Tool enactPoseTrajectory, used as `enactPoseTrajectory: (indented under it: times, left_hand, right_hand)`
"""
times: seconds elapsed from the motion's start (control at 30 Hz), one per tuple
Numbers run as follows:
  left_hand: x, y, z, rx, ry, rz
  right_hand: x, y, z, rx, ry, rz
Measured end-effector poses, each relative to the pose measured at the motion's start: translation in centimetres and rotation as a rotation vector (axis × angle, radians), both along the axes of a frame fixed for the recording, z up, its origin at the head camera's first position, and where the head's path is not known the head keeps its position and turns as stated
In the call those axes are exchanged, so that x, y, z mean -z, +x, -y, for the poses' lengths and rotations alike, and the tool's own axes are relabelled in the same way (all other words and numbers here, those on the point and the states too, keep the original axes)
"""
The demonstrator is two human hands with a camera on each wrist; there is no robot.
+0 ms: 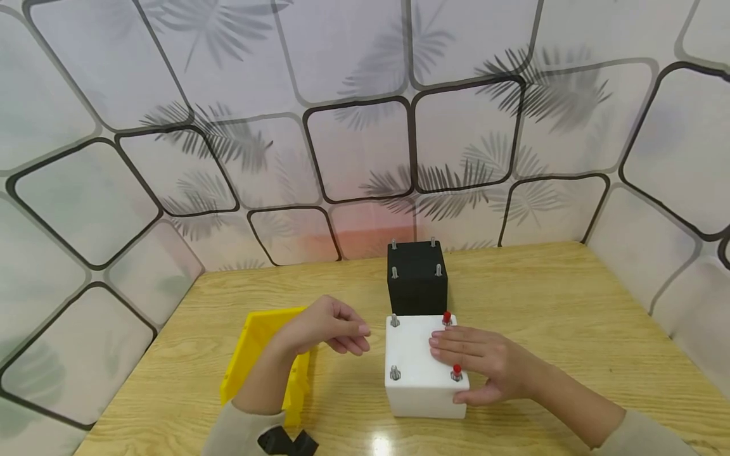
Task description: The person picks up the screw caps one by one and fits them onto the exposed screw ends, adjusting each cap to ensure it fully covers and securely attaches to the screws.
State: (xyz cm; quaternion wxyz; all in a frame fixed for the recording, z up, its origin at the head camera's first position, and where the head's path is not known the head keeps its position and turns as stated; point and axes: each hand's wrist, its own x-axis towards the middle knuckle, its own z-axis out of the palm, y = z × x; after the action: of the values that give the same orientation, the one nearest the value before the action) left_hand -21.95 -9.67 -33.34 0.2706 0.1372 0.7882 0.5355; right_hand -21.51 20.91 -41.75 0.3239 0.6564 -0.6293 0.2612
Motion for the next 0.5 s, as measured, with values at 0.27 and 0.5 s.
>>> enactPoseTrajectory:
  times: [0.27,0.5]
  left_hand:
    - [-0.3,0.0,1.5,-0.032,0.027,-0.014]
    - [-0.2,-0.1,2.5,-0.051,0.008,-0.029]
  right_hand:
    - [0.1,0.2,0.1,-0.003,-0.004,-0.003]
    - [0.0,0.2,0.1,-0.005,-0.005,-0.009]
